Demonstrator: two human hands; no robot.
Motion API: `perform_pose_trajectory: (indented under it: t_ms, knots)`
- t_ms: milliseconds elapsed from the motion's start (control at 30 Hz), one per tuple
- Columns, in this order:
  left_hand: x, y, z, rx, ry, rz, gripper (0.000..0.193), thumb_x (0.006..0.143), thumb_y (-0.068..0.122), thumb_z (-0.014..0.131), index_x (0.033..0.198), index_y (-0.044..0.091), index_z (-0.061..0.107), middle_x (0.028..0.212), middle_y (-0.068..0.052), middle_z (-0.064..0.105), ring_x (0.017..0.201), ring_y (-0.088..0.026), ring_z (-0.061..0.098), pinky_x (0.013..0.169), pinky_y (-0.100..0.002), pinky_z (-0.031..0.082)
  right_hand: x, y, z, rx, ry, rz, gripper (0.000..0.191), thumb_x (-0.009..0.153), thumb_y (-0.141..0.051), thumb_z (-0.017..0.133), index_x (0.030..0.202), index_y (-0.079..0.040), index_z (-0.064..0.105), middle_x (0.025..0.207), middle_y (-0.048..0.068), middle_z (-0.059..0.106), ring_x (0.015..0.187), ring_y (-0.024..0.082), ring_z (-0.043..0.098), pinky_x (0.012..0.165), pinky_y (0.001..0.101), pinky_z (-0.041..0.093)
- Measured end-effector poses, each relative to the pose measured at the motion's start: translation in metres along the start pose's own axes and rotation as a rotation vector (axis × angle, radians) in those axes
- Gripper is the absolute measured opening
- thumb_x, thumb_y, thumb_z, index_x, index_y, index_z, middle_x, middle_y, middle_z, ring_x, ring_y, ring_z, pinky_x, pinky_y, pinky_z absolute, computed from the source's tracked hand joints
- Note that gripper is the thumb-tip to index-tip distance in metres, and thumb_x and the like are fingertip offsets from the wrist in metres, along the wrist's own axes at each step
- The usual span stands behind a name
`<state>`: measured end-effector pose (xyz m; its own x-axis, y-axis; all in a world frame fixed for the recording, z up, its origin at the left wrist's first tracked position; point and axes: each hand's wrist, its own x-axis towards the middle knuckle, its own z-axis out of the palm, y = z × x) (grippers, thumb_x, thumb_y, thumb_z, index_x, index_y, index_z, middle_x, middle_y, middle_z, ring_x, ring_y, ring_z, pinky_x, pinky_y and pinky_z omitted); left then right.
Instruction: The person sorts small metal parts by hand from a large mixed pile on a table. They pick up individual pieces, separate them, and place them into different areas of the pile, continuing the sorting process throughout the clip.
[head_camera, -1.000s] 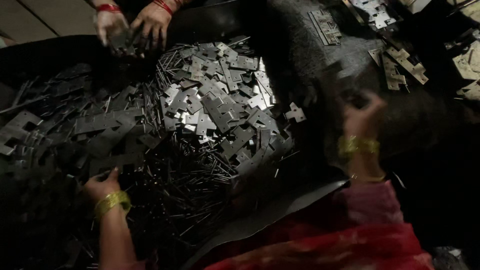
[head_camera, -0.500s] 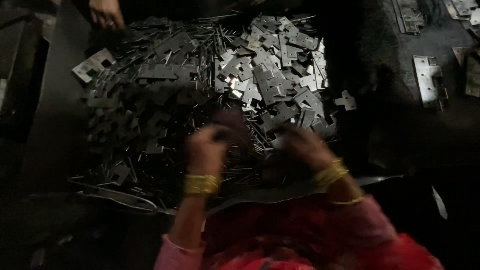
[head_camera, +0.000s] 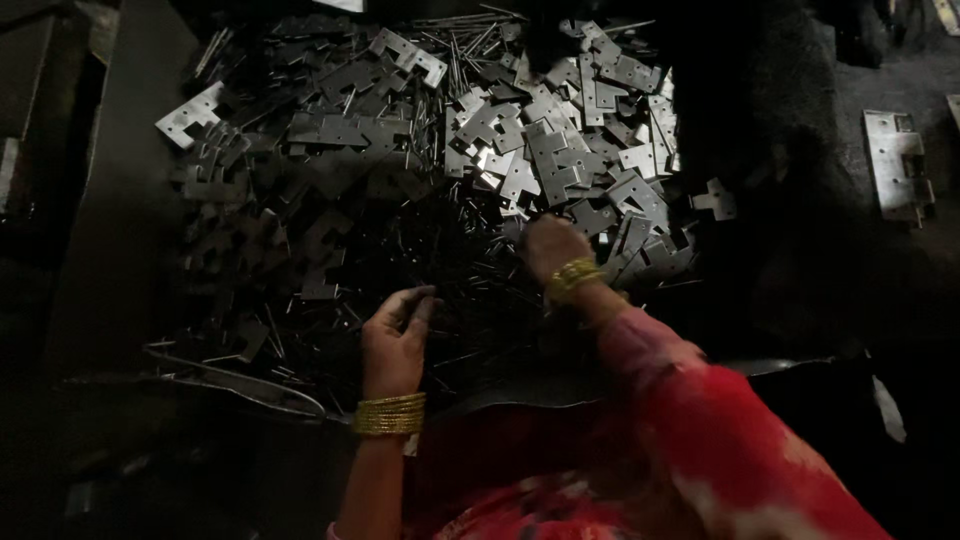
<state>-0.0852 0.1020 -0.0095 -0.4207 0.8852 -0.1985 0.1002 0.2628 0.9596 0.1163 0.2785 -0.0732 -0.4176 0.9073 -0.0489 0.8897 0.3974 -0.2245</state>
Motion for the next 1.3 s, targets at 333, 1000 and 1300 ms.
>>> perform_pose_trajectory:
  t_ms: [333, 1000, 1300]
  knots:
    - [0.060, 0.002, 0.028, -0.027, 0.039, 0.173, 0.023, 0.098, 0.024, 0.069, 0.112, 0.006, 0.076, 0.103, -0.008, 0.080, 0.094, -0.017, 0.075, 0.085, -0.031, 0.058, -0.002, 0.017, 0.023, -0.143, 0.092, -0.654, 0.008, 0.086, -0.014, 0.062, 0.089, -0.011, 0.069, 0.100, 0.009, 0.067, 0.092, 0.028, 0.068, 0.081, 0.0457, 0.057]
    - [0.083, 0.003, 0.202, 0.814, -0.174, 0.260, 0.089, 0.072, 0.045, 0.090, 0.142, 0.008, 0.050, 0.148, -0.020, 0.051, 0.121, -0.041, 0.061, 0.100, -0.046, 0.053, -0.125, 0.086, -0.018, 1.936, 0.266, 0.850, 0.034, 0.089, -0.021, 0.069, 0.119, -0.004, 0.064, 0.106, 0.013, 0.072, 0.088, 0.028, 0.071, 0.070, 0.0435, 0.061]
    - [0.084, 0.004, 0.180, 0.540, -0.136, 0.215, 0.043, 0.078, 0.031, 0.084, 0.114, 0.011, 0.074, 0.112, -0.018, 0.074, 0.104, -0.037, 0.070, 0.092, -0.048, 0.057, -0.135, 0.092, 0.015, 1.904, 0.218, 0.679, 0.029, 0.089, -0.008, 0.069, 0.118, -0.001, 0.069, 0.103, 0.010, 0.073, 0.090, 0.026, 0.071, 0.077, 0.0409, 0.061]
